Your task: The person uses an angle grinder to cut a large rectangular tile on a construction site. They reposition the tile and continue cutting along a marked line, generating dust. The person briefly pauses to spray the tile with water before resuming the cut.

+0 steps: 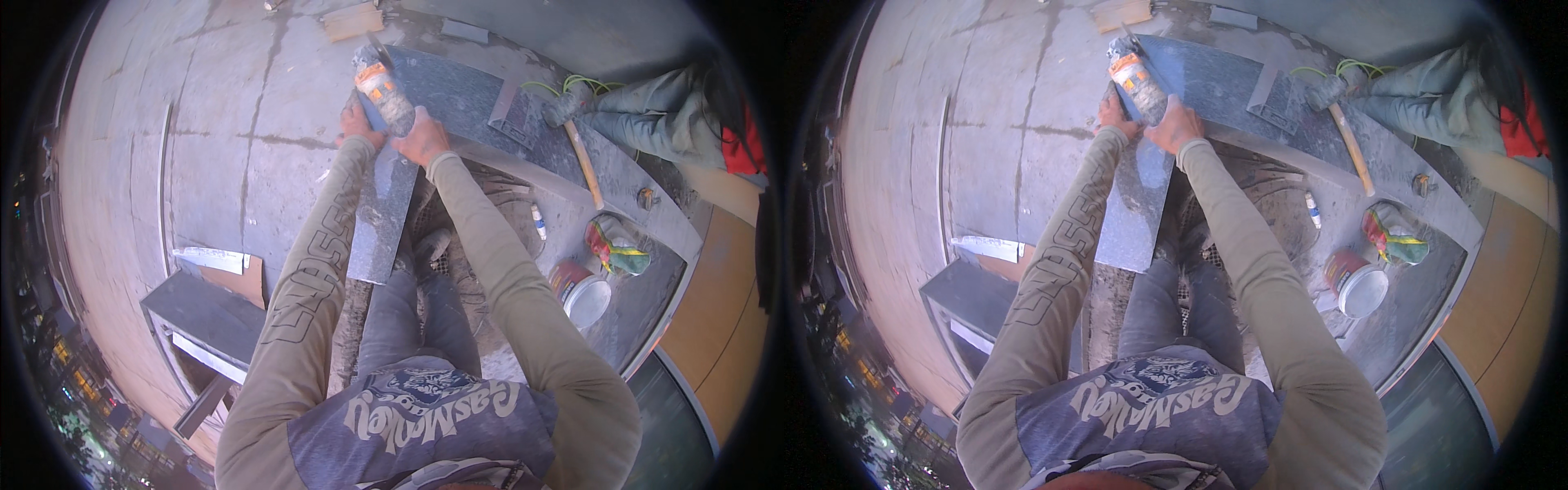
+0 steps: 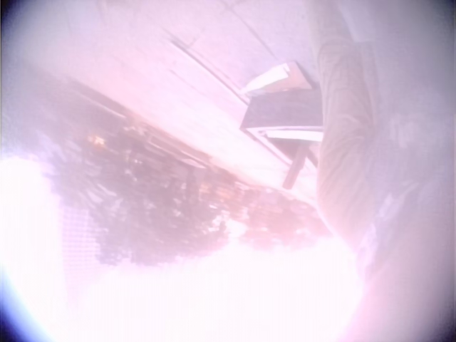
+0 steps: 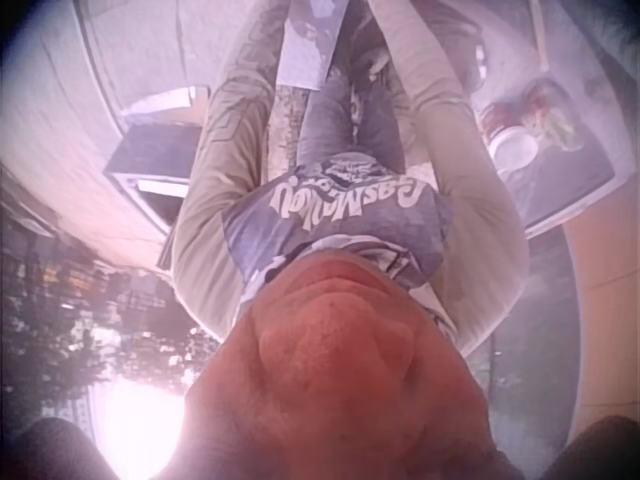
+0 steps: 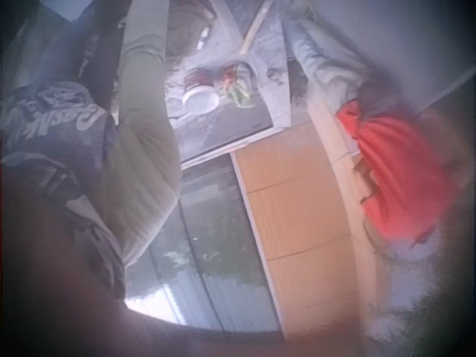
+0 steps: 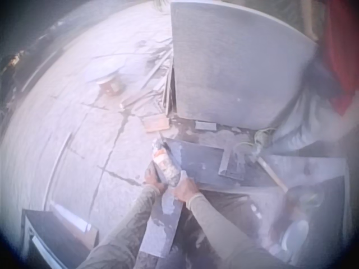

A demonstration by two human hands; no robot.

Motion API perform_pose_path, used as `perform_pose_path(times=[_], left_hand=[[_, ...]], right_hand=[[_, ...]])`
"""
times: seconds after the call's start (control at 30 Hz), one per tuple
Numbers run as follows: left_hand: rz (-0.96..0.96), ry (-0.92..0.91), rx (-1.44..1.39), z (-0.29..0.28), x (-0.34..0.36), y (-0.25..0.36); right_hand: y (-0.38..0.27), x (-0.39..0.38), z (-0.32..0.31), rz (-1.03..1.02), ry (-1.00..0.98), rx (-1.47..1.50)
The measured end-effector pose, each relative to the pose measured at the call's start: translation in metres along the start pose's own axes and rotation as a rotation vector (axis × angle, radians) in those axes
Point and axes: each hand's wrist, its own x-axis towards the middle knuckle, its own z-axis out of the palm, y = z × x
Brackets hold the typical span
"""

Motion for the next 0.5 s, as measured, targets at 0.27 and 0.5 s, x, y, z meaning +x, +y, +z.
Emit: perform_pose_path(times=[0.27,0.5], left_hand=[[0.052,0.067,-0.031,0.001,0.003,-0.009],[-0.006,-0.095,0.012,0.002,-0.001,-0.011]], right_hand=[[0.005,-0.011,0.003,-0.026,0.010,0.034],[0.002,-0.013,0.003,-0.006,-0.004,0.017]])
